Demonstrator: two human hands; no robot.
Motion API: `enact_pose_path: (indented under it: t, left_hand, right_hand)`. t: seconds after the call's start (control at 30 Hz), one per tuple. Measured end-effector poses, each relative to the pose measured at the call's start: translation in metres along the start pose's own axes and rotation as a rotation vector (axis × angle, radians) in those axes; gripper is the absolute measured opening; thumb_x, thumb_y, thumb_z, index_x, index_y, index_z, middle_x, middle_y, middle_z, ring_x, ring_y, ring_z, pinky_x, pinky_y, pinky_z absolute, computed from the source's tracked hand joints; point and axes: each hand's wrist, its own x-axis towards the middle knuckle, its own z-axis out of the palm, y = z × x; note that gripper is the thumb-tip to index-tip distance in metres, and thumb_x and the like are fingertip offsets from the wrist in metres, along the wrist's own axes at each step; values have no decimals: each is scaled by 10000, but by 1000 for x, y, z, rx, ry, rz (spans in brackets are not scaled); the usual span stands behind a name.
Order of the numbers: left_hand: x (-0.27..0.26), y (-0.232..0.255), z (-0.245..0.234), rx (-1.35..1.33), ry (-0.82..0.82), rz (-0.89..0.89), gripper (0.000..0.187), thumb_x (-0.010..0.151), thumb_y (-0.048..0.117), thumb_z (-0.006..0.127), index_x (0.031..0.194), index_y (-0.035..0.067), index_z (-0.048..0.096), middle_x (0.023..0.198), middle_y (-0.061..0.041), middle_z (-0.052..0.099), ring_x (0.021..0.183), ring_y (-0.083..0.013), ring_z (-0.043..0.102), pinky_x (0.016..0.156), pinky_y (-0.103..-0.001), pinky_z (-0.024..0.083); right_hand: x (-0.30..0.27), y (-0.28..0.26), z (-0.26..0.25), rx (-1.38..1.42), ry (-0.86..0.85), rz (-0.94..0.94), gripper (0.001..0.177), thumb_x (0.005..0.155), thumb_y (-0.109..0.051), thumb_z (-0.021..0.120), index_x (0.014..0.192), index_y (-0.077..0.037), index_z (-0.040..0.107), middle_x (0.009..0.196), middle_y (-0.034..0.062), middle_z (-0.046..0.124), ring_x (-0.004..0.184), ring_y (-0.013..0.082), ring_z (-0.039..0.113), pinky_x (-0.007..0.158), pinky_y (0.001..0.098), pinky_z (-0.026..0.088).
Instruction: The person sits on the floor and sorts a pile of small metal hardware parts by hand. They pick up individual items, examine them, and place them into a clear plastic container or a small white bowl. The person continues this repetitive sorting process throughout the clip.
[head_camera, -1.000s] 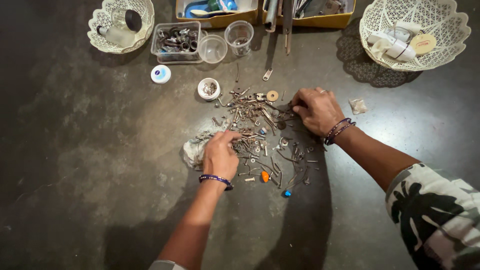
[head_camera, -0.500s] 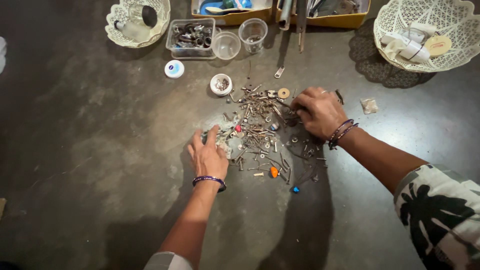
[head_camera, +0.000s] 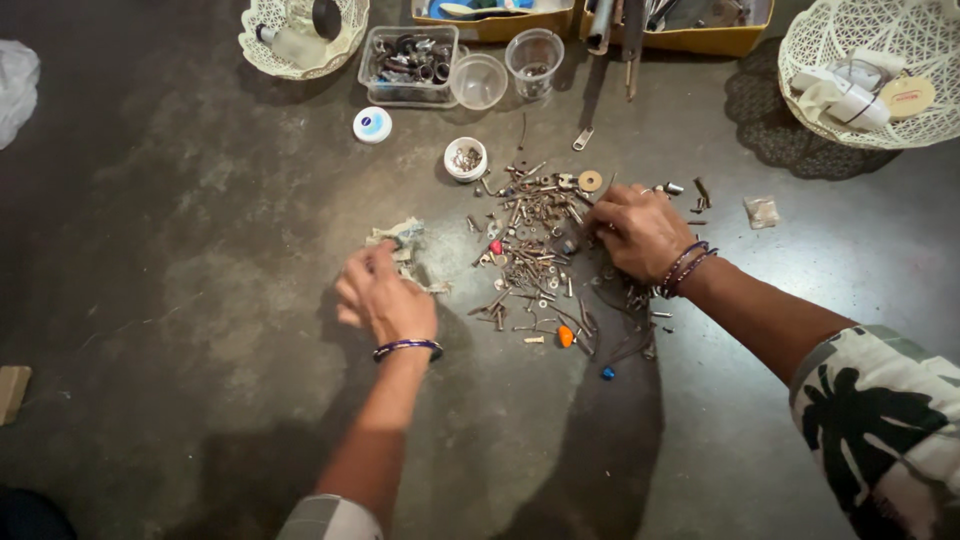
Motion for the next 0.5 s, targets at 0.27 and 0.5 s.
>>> enact_pose_path:
  t: [0.27, 0.5]
  left_hand:
    - [-56, 61, 11, -611, -705, 440, 299, 844, -85, 564, 1035, 73, 731, 1005, -103, 674, 966, -284, 648, 862, -402, 553]
    - [-54, 84, -2, -483, -889, 807, 274, 774, 16, 733, 1041, 74, 727, 1031, -114, 644, 1045, -334, 591, 894, -448, 521]
  right_hand:
    - [-6, 3, 2, -14, -37, -12, 220, 777, -64, 708, 984, -124, 752, 980, 105, 692, 972, 338, 642, 863, 466, 520]
    - [-11, 9, -1, -5, -29, -13, 250, 741, -32, 705, 975, -109, 750, 1023, 117, 698, 991, 350, 643, 883, 460, 522]
